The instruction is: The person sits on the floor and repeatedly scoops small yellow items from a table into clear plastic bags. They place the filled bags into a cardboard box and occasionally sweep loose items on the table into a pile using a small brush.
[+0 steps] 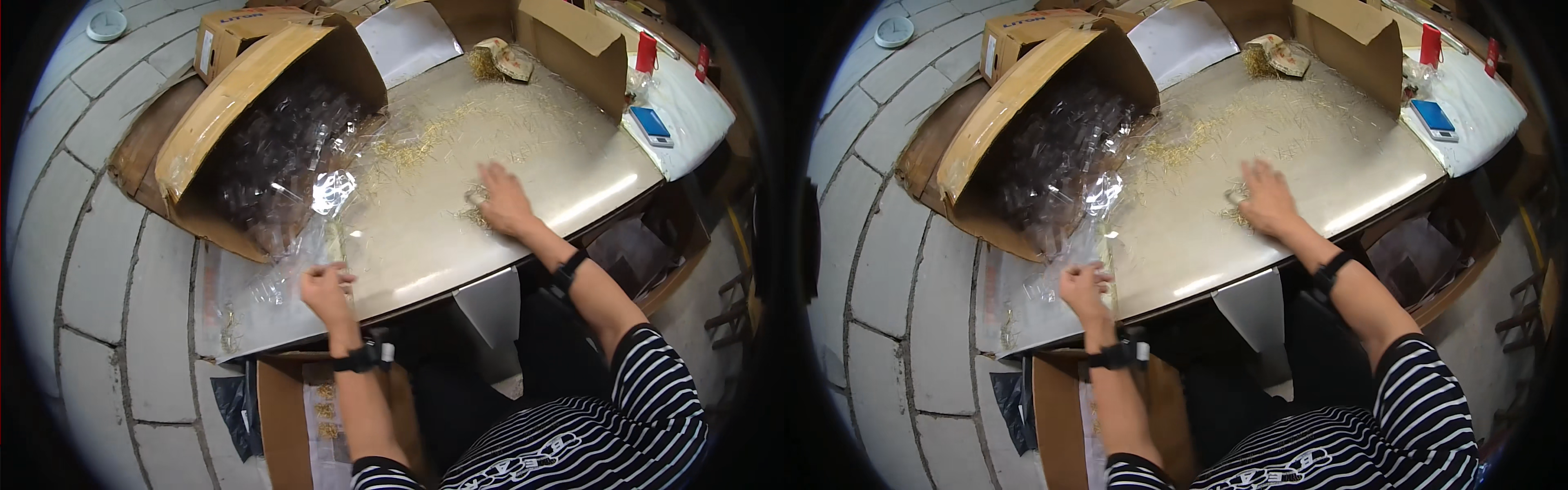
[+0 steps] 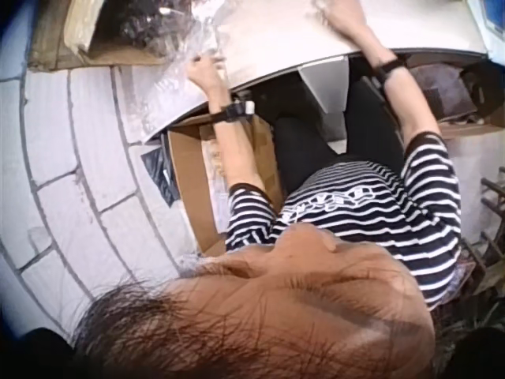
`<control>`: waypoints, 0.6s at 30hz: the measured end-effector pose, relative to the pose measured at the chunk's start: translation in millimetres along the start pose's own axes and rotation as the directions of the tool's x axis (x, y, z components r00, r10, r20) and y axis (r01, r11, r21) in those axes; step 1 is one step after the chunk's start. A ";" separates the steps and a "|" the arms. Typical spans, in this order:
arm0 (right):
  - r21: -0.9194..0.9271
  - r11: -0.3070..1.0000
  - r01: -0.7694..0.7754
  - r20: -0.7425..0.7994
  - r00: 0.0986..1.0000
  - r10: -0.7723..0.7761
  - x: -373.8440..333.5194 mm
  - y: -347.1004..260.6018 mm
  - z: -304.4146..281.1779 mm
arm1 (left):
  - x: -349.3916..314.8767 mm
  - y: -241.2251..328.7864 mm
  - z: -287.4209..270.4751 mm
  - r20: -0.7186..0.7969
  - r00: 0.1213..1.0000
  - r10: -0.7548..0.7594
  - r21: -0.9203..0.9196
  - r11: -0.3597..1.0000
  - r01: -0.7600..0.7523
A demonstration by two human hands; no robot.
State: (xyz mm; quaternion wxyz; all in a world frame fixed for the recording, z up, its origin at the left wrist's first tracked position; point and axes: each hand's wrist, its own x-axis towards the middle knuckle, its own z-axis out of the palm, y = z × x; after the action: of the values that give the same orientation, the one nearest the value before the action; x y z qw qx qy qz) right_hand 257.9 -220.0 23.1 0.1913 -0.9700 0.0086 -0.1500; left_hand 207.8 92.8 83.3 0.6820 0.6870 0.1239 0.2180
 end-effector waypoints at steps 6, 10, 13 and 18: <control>0.507 0.862 -0.003 0.239 0.961 -0.138 -2.9 -12.4 -5.5 | -145.6 -37.7 -21.1 0.269 0.871 -0.411 -0.327 0.812 0.484; 0.522 0.851 0.062 0.157 0.973 -0.167 -4.5 2.5 -11.2 | -210.3 -116.2 -49.0 0.369 0.664 -0.650 -0.186 0.649 0.738; 0.156 0.926 0.344 0.141 0.920 -0.366 -25.9 -36.9 7.8 | -231.4 -144.2 -28.2 0.486 0.518 -0.704 -0.030 0.579 0.815; 0.063 0.939 0.339 0.024 0.940 -0.341 -88.1 -61.0 11.2 | -232.3 -154.4 28.7 0.665 0.450 -0.596 -0.106 0.521 0.847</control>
State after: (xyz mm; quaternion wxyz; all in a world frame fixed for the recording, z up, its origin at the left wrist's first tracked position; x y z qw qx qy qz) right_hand 174.6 -152.8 10.7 0.1909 -0.9533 -0.1668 -0.1640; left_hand 37.8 -35.1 -99.3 0.8422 0.4256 0.1589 -0.2904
